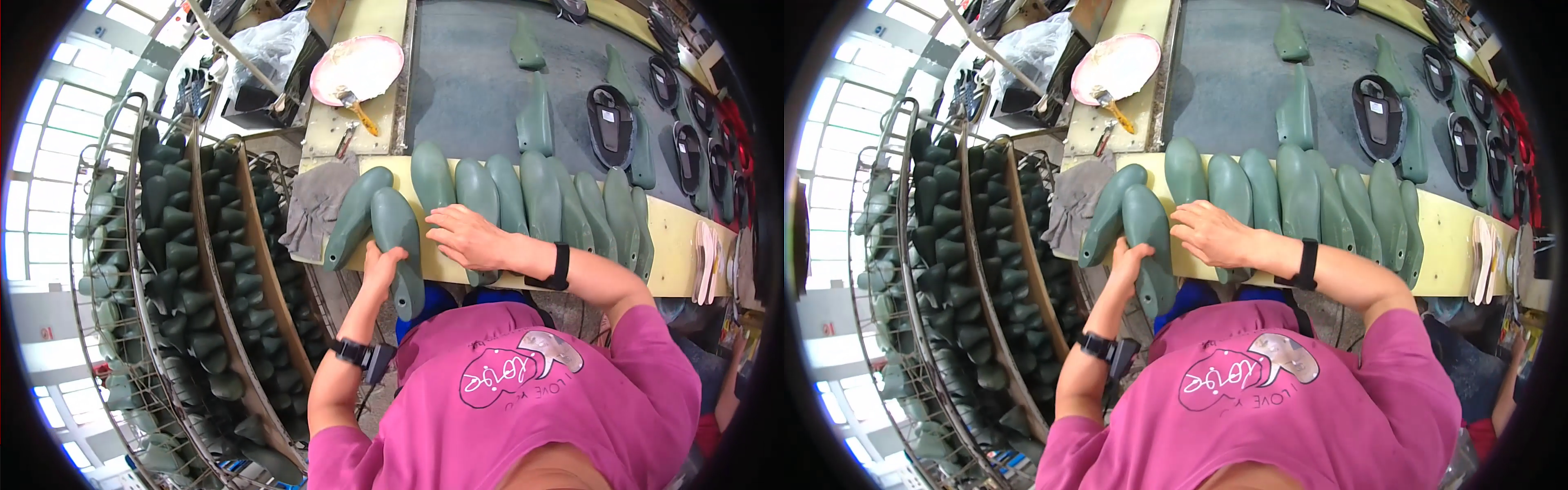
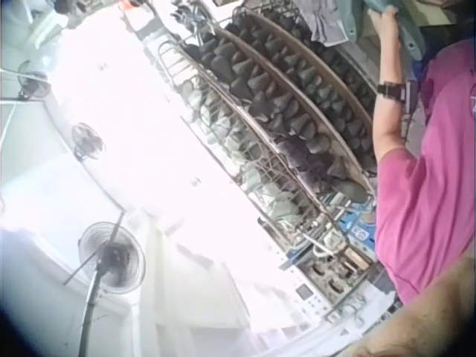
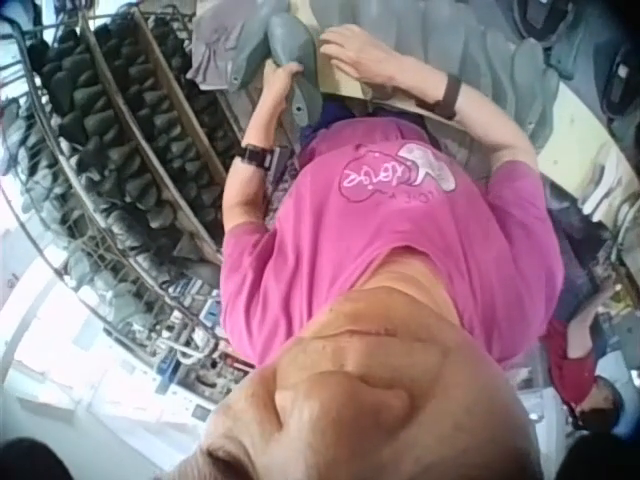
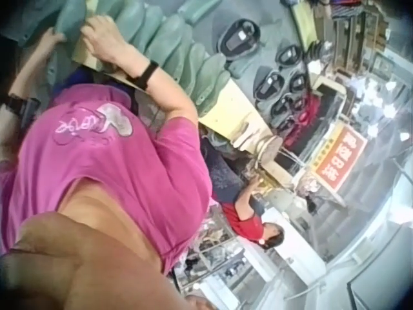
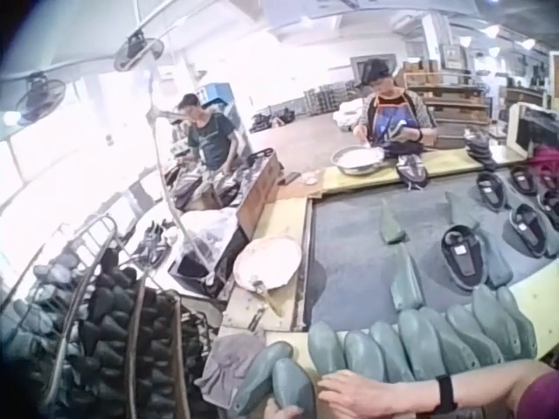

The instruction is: Applying adhesive or primer to the bottom of green shoe lasts using a brush in a shoe factory.

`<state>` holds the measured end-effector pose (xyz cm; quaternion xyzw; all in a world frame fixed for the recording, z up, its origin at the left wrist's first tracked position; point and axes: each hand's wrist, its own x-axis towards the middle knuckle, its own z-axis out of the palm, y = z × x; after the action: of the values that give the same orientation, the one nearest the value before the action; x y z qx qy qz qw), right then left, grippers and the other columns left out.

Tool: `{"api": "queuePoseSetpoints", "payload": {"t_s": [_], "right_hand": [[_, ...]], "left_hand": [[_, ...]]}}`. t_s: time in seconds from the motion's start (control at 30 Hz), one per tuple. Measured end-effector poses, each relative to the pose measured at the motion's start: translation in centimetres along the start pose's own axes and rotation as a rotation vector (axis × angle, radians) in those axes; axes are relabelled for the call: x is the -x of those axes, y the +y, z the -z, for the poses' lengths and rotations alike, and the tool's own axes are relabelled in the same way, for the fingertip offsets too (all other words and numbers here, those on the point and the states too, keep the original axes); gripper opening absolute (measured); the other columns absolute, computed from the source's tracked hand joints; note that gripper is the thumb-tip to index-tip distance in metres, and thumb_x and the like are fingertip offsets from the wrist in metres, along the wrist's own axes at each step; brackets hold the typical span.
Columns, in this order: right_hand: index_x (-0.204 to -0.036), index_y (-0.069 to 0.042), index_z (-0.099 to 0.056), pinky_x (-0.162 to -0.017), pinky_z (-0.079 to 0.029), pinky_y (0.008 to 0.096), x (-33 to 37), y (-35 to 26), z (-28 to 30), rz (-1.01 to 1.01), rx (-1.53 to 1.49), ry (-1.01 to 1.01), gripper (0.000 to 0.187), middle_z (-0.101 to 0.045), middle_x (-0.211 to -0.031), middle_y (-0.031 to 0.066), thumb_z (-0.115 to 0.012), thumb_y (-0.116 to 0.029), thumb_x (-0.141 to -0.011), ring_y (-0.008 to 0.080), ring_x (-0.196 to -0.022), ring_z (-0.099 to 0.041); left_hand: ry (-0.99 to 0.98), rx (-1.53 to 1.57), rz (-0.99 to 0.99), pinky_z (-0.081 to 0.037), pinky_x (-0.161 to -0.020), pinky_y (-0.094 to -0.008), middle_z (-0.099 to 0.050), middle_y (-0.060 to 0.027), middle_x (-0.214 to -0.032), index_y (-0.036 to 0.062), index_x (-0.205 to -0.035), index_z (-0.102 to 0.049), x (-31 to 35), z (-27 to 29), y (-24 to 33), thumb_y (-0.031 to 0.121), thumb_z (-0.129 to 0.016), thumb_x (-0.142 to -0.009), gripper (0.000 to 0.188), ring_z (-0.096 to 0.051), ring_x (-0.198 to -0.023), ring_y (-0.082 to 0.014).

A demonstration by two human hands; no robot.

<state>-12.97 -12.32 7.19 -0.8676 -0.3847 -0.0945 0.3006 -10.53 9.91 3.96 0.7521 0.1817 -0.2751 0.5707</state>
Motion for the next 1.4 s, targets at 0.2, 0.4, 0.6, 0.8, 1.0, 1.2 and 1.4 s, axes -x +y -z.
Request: {"api": "queuePoseSetpoints", "payload": {"t_s": [0.2,0.4,0.6,0.8,1.0,1.2,1.4], "right_hand": [[-0.093,-0.003,-0.056,-0.08,-0.042,0.0382,-1.7,2.8,1.1,-0.13,0.025,0.196,0.024,-0.054,-0.097,0.0139,-0.062,-0.006,-0.069,0.0291,-0.091,-0.053],[-0.099,-0.01,-0.056,-0.063,-0.041,0.0344,-9.5,10.1,-0.7,-0.151,0.26,0.057,0.024,-0.054,-0.079,0.0065,-0.053,-0.007,-0.076,0.0224,-0.075,-0.054],[-0.094,-0.014,-0.051,-0.058,-0.038,0.0348,-17.8,18.4,-4.2,-0.162,0.67,-0.068,0.016,-0.052,-0.067,0.0042,-0.047,-0.013,-0.079,0.0203,-0.066,-0.054],[-0.073,-0.012,-0.049,-0.052,-0.046,0.0369,-20.9,21.8,-5.1,-0.034,0.639,-0.03,0.009,-0.053,-0.066,0.0066,-0.05,-0.017,-0.08,0.0239,-0.062,-0.058],[-0.076,-0.005,-0.058,-0.053,-0.048,0.0301,-25.0,22.9,0.4,-0.869,-0.145,0.573,0.027,-0.06,-0.063,0.0083,-0.055,-0.031,-0.083,0.0164,-0.06,-0.061],[-0.067,0.003,-0.058,-0.056,-0.049,0.0339,-24.3,26.6,-0.2,-1.311,-0.188,0.367,0.046,-0.059,-0.056,0.012,-0.053,-0.041,-0.08,0.023,-0.054,-0.061],[-0.068,0.003,-0.058,-0.056,-0.049,0.0344,-23.9,24.5,0.6,-1.215,-0.418,0.488,0.041,-0.059,-0.056,0.0116,-0.054,-0.037,-0.079,0.0226,-0.054,-0.061]], "left_hand": [[0.156,-0.647,-0.651,-0.042,-0.084,-0.0425,-0.052,-0.0252,-0.105,-0.0067,-0.113,-0.045,-4.8,-0.4,3.3,0.013,-0.058,-0.075,0.045,-0.052,-0.098,-0.0394],[0.373,-1.51,-0.833,-0.043,-0.077,-0.0394,-0.049,-0.0229,-0.109,0.0008,-0.123,-0.042,-5.7,2.2,3.5,0.014,-0.064,-0.066,0.062,-0.053,-0.093,-0.0314],[0.045,-1.405,-0.594,-0.049,-0.067,-0.0405,-0.057,-0.0186,-0.098,0.003,-0.126,-0.04,-8.4,6.7,6.4,0.031,-0.075,-0.058,0.081,-0.06,-0.071,-0.0341],[-0.104,-0.888,-0.688,-0.043,-0.081,-0.0424,-0.055,-0.0199,-0.101,-0.0027,-0.122,-0.04,-11.1,13.4,6.9,0.024,-0.073,-0.058,0.077,-0.053,-0.091,-0.0391],[0.164,-0.869,-0.749,-0.039,-0.078,-0.0408,-0.053,-0.0176,-0.088,-0.0034,-0.108,-0.047,-13.0,11.5,5.3,0.024,-0.076,-0.056,0.066,-0.051,-0.085,-0.034],[0.09,-0.741,-0.86,-0.039,-0.076,-0.0405,-0.054,-0.0169,-0.088,-0.0028,-0.106,-0.049,-13.4,11.7,5.3,0.018,-0.075,-0.055,0.061,-0.051,-0.084,-0.0344],[-0.016,-0.704,-0.864,-0.04,-0.075,-0.0427,-0.055,-0.0184,-0.091,-0.0016,-0.108,-0.048,-13.8,12.7,5.0,0.02,-0.075,-0.057,0.062,-0.051,-0.085,-0.0365]]}}
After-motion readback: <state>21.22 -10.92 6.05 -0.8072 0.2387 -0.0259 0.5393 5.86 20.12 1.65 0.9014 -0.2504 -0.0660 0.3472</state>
